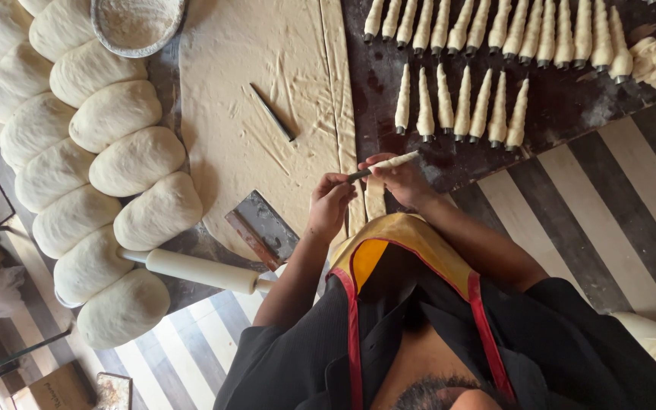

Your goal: Rolling strips of dough around metal cones to create bread shapes.

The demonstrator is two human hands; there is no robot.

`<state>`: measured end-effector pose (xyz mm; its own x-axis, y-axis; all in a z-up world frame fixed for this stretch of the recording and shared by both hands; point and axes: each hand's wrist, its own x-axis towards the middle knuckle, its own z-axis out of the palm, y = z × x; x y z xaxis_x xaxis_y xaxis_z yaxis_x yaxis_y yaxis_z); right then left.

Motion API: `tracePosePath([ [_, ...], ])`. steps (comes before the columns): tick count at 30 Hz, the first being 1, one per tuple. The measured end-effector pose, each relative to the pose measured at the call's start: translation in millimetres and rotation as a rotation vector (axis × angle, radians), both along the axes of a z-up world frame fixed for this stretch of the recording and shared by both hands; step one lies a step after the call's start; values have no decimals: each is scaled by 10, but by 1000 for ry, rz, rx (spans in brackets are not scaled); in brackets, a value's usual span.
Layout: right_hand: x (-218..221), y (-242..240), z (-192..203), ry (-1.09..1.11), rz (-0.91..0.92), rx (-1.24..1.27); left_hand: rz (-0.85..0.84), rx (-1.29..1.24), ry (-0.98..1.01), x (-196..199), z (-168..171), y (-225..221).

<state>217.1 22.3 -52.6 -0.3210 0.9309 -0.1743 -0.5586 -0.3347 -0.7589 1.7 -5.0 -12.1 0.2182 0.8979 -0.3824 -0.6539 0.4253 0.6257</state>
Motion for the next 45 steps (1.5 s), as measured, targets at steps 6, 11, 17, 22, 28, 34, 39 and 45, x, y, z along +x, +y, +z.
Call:
tracePosePath([
  [6,-19,-31,56,62,-10,144,-112,-193,-7,-30,-116,-10],
  [11,-36,-57,124,-99,-5,68,-105,-158,2,25,90,12],
  [17,-80,-73,62,2,3,55,-27,-70,98,61,-1,-15],
  [22,-54,-95,47,-87,-23,171,-53,-111,10,94,-70,-73],
  [28,-53,-118,72,-83,-11,158,-36,-168,6,113,-53,-82],
  [34,-55,-136,155,-166,11,154,-31,-131,63,96,-6,-57],
  [39,-85,-135,225,-158,64,150,7,-7,135,98,-91,-87],
  [45,-98,-126,269,-257,59,231,6,-98,5,76,-230,-124],
])
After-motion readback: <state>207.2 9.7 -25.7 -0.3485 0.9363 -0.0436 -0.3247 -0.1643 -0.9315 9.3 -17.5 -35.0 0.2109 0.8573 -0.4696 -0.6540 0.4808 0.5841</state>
